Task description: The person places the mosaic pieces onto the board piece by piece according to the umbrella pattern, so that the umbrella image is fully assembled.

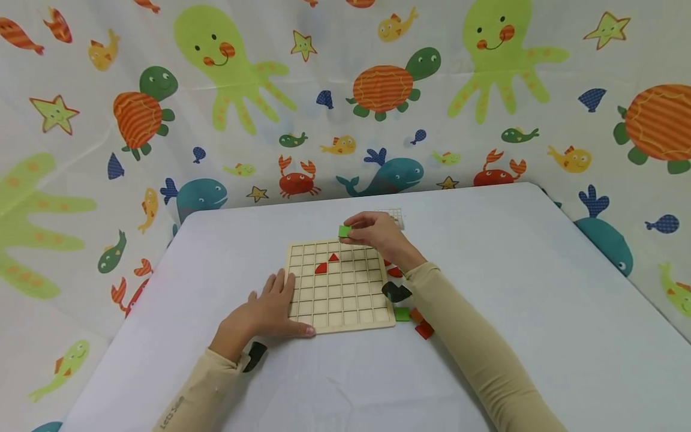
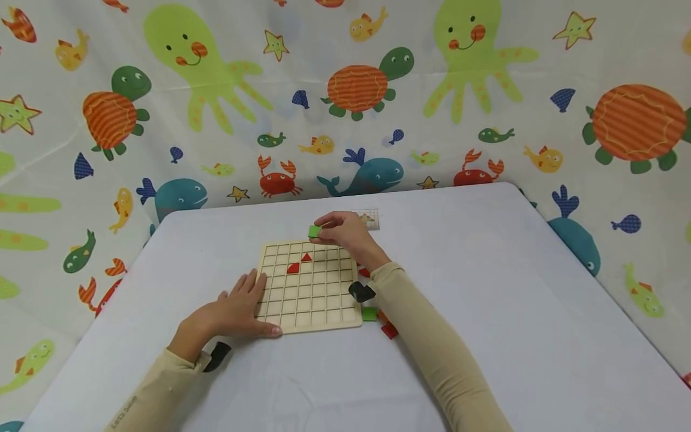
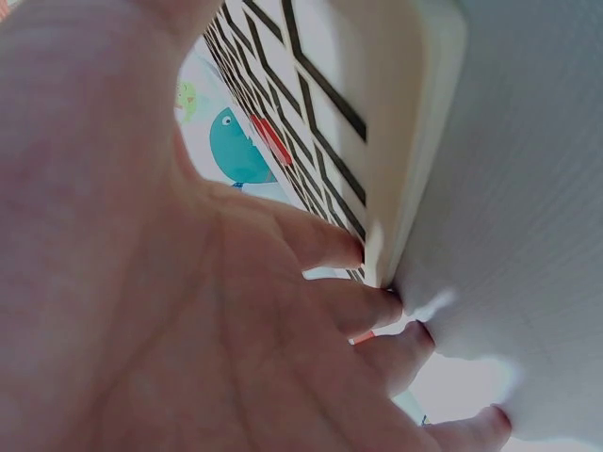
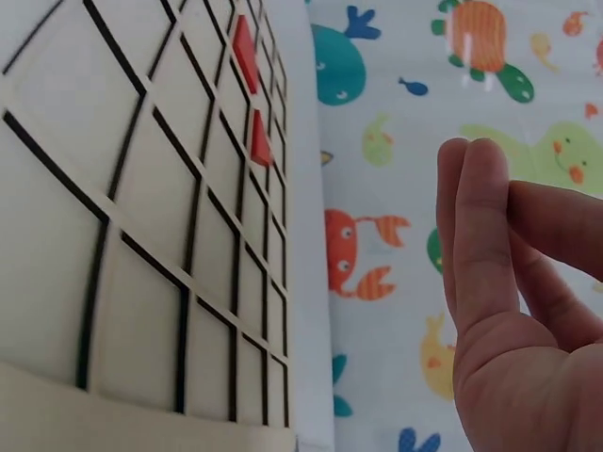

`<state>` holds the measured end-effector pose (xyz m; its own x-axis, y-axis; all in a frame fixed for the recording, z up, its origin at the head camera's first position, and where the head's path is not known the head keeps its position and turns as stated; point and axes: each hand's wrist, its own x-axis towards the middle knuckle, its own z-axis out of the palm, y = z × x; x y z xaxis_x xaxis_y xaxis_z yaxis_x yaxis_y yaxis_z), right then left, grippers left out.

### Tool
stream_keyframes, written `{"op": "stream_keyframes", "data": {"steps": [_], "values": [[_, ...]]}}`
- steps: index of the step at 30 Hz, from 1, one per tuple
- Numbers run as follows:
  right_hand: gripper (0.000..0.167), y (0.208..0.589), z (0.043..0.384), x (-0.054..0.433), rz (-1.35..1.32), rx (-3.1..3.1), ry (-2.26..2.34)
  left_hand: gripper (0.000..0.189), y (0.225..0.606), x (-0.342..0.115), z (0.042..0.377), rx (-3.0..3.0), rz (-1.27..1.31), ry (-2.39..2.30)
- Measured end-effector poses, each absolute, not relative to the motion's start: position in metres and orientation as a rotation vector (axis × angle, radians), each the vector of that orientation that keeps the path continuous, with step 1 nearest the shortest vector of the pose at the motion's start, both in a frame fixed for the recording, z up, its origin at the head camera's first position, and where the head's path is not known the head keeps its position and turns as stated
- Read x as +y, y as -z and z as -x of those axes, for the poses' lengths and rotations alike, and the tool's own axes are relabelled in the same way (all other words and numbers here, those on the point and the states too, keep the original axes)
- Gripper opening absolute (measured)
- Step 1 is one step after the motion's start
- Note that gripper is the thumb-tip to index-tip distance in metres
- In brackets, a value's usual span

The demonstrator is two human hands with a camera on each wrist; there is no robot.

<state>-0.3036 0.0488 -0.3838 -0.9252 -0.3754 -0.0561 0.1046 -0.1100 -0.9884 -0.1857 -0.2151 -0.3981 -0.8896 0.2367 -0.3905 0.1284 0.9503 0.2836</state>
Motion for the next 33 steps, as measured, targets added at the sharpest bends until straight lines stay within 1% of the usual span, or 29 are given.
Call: {"op": "stream_keyframes", "data": {"steps": [5, 11, 21, 33], "values": [[0.027, 0.388, 0.3, 0.041, 0.248, 1.84, 2.02, 0.135, 0.397, -0.215, 0.186, 2.668, -0.253, -0.354], [0.018, 0.396, 0.298, 0.033, 0.197, 1.918, 1.891, 0.135, 0.397, -0.216, 0.187, 2.665, -0.26, -0.334], [0.011, 0.403, 0.294, 0.021, 0.247, 2.097, 1.686, 0.136, 0.397, -0.215, 0.185, 2.66, -0.261, -0.345], [0.008, 0.408, 0.292, 0.016, 0.31, 2.154, 1.616, 0.136, 0.399, -0.216, 0.186, 2.671, -0.258, -0.34]]}}
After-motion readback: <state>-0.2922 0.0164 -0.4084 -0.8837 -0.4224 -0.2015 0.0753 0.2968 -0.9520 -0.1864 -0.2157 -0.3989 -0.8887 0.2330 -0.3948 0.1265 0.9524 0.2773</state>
